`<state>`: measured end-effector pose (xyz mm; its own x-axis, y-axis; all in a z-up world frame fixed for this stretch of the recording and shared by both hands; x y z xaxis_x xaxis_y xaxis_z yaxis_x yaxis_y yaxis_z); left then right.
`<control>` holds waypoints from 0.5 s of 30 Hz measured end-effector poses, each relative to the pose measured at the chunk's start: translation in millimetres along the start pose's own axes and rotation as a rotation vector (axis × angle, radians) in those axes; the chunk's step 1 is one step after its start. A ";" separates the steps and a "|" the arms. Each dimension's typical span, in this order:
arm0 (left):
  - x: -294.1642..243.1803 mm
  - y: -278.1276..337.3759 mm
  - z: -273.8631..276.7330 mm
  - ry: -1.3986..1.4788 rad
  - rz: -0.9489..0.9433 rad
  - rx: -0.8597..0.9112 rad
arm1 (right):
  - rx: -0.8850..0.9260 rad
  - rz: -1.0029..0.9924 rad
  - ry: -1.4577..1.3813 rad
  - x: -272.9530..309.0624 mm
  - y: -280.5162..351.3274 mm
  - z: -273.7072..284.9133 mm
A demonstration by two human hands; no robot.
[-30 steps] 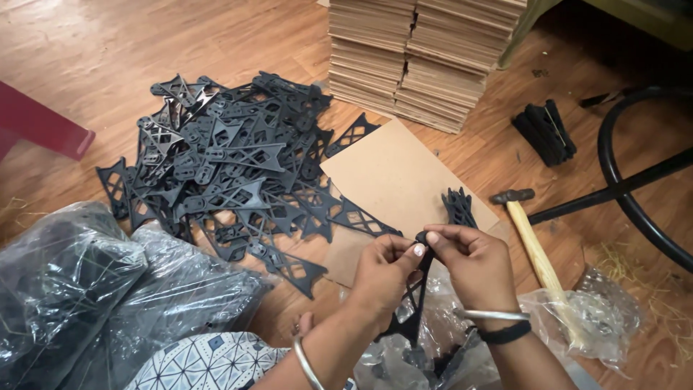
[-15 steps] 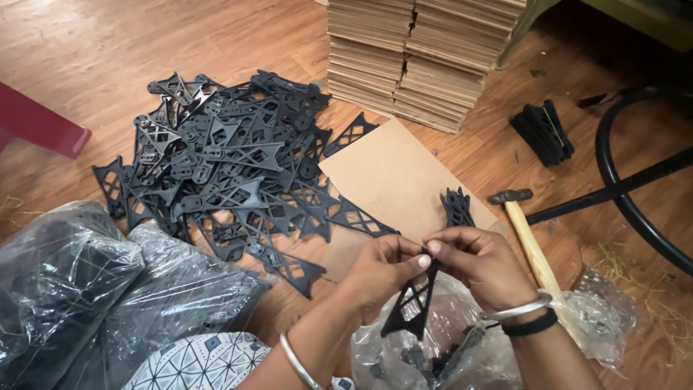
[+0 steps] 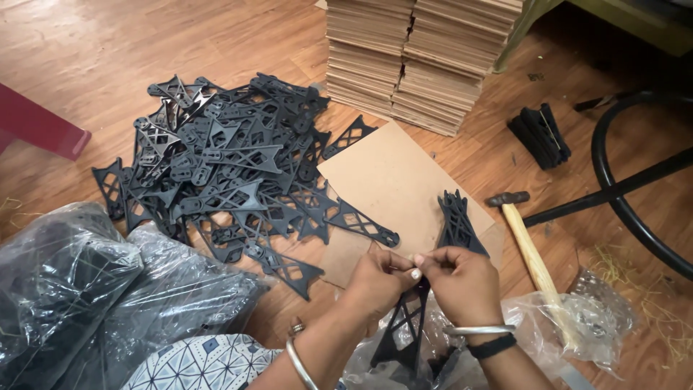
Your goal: The person sits on the floor and assembles black laser-cut decorative pieces by hand, fitting slots of the cutouts together one piece at a time and setting finished assemblies on a cardboard sheet beside a large pile of unassembled pieces.
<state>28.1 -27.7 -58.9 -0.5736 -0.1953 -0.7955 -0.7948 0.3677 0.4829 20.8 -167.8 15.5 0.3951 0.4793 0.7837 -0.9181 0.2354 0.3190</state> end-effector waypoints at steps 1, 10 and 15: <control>2.4 -0.8 -0.6 0.001 0.000 0.000 | 0.000 0.000 0.001 0.1 0.6 -1.3; -5.3 -4.2 3.7 -0.070 0.006 0.025 | 0.107 0.078 -0.041 -29.6 -30.5 1.8; -5.6 2.6 -2.9 -0.174 0.038 0.109 | 0.342 0.201 -0.259 -22.6 -32.8 1.7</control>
<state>28.7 -28.3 -52.2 -0.5524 -0.0230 -0.8333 -0.7418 0.4695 0.4789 41.9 -187.8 -11.8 0.2273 0.2502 0.9412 -0.9504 -0.1536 0.2703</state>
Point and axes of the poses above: each hand's wrist, its own y-axis away from the middle knuckle, its own z-axis out of the back of the hand, x = y × z, the point moved 6 cm from there along -y, towards the middle knuckle, and after that the axes turned 8 degrees about x, right-handed, at the moved point
